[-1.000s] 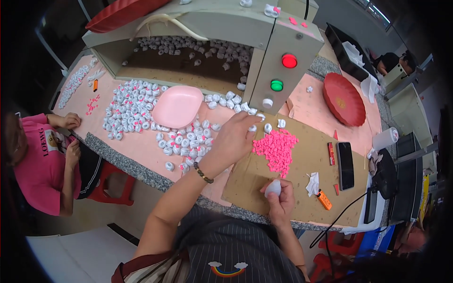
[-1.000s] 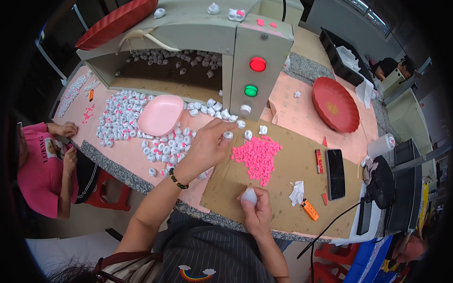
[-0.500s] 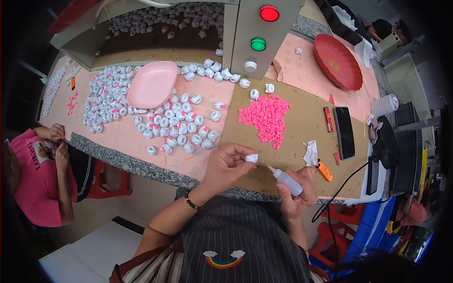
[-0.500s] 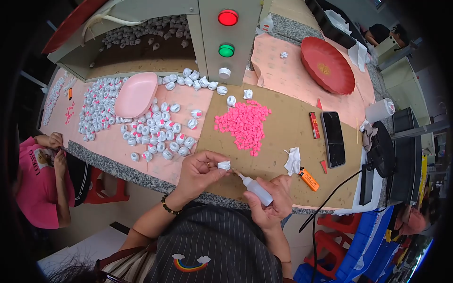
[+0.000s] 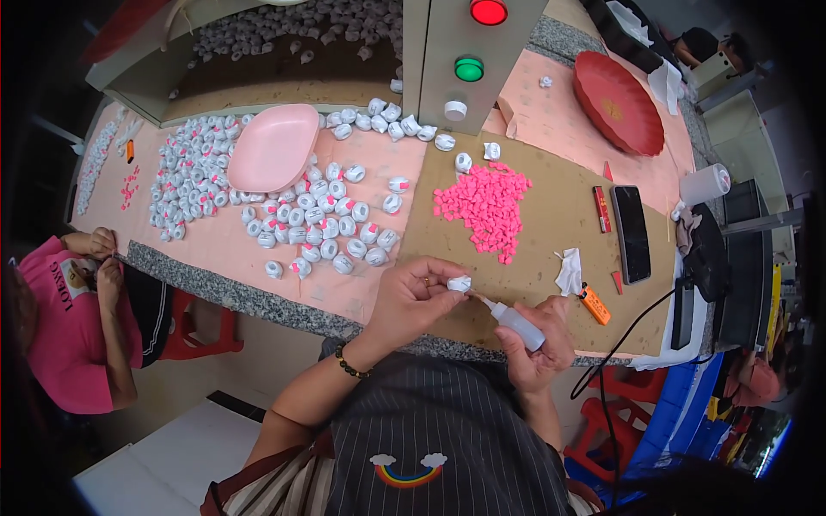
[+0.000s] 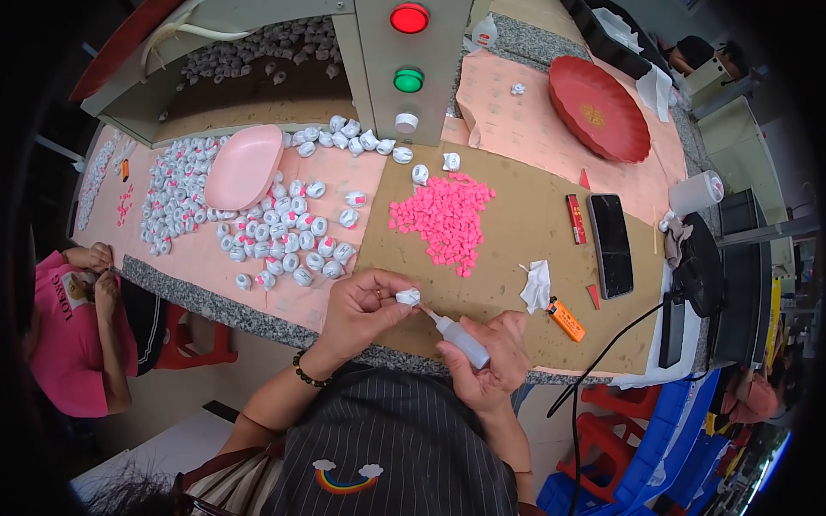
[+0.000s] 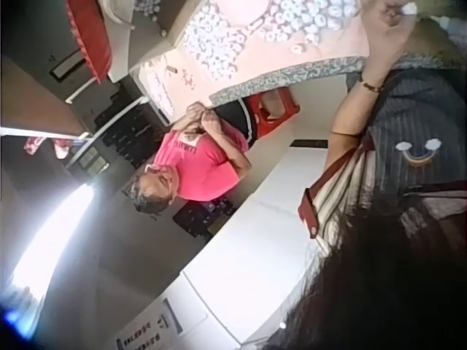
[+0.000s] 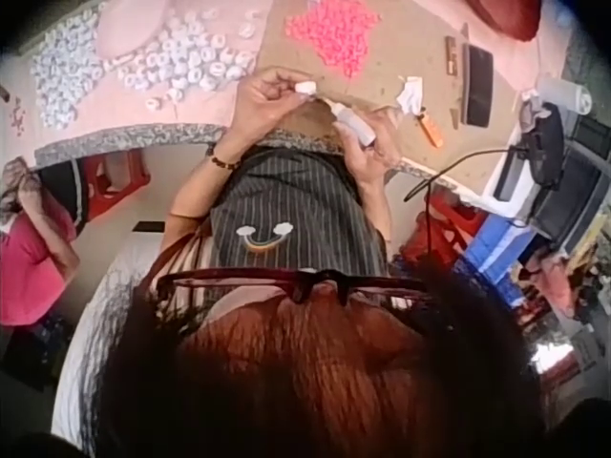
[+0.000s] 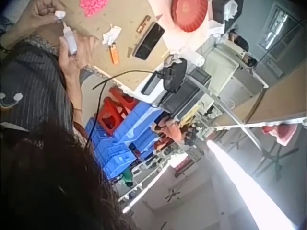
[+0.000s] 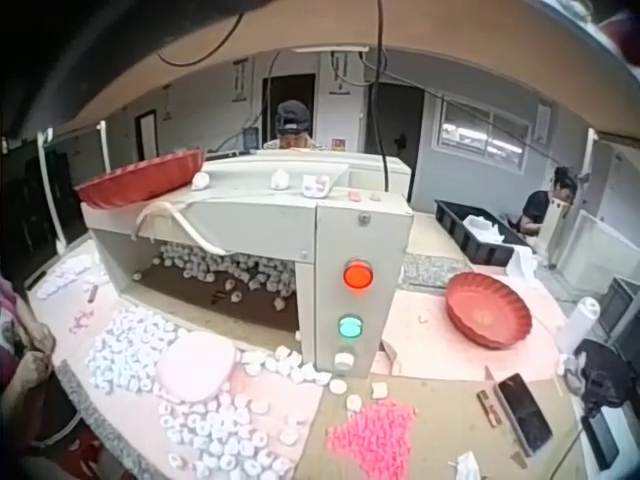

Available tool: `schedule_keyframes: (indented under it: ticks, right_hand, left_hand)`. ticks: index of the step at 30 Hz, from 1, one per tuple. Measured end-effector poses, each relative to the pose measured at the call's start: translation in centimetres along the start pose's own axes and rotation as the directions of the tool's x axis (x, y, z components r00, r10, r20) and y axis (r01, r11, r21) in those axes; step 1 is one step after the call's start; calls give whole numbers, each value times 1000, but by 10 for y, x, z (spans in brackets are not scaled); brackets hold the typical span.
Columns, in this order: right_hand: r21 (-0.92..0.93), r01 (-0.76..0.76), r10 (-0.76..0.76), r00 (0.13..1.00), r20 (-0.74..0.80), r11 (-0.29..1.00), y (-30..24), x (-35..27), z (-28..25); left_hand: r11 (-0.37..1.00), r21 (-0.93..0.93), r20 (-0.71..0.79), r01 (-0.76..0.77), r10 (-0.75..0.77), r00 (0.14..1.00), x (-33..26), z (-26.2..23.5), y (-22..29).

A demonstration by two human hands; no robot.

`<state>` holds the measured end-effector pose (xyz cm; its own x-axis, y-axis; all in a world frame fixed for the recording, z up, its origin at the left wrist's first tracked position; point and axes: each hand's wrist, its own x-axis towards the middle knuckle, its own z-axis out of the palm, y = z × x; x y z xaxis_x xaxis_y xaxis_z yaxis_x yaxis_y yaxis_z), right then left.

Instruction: Applying glue and assembling small white plastic components at a manufacturing workbench.

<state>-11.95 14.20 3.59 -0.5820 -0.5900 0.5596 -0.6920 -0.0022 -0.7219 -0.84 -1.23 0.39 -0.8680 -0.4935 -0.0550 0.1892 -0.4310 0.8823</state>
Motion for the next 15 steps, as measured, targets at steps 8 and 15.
schedule_keyframes:
  ticks: [8, 15]
  right_hand:
    - [-14, -25, 26, 999, 42, 1000, -1, 0, -3]
    - [381, -349, 397, 916, -55, 856, 8, -13, -1]
  left_hand:
    - [999, -32, -10, -5, 5, 1000, 0, 0, -7]
    - [999, -13, -53, -47, 47, 998, -1, 0, -7]
